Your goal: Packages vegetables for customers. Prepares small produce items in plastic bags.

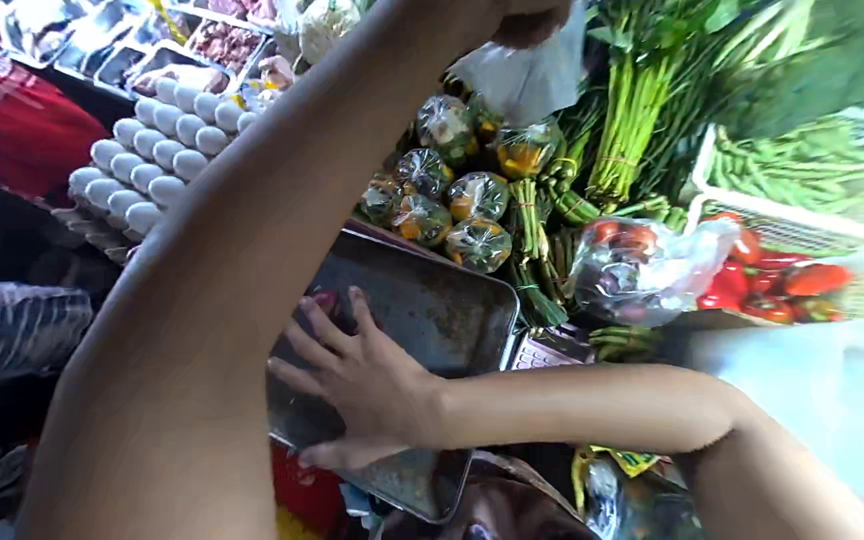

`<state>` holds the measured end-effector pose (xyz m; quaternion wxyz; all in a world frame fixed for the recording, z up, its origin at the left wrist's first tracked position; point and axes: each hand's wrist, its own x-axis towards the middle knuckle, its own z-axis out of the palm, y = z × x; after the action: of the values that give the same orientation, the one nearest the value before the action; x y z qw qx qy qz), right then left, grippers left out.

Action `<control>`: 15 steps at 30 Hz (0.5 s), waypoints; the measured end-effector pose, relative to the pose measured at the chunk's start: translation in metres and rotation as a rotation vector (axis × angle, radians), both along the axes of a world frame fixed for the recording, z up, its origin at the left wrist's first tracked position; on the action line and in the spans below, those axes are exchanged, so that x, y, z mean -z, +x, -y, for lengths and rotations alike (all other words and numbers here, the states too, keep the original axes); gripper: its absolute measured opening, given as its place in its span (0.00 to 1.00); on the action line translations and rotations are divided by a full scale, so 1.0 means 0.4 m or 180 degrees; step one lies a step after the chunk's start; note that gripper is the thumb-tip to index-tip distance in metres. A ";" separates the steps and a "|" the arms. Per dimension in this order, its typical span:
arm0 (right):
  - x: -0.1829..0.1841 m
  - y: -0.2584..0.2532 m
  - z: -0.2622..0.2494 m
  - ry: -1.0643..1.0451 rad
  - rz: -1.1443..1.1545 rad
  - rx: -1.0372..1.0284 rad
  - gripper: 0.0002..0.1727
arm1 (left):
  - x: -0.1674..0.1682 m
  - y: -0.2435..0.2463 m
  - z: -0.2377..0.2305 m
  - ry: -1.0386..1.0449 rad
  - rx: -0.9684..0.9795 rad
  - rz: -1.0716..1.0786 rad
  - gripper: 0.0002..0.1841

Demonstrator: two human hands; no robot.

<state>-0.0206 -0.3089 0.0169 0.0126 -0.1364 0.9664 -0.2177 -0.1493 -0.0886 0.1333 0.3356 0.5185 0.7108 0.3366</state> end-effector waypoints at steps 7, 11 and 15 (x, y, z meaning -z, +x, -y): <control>0.008 -0.063 -0.081 -0.0001 -0.0215 0.0029 0.43 | -0.034 -0.029 0.062 -0.0535 -0.0387 -0.0588 0.28; 0.012 0.018 -0.036 -0.0013 -0.0265 -0.0347 0.49 | -0.036 -0.037 0.074 -0.0461 -0.0445 -0.0432 0.34; 0.028 0.075 -0.032 -0.0108 -0.0389 -0.0667 0.38 | -0.052 -0.028 0.078 -0.0461 -0.0387 -0.0410 0.36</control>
<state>0.0092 -0.2961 0.0058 -0.0260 -0.2498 0.9419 -0.2228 -0.1606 -0.1200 0.1540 0.3049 0.4693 0.7835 0.2700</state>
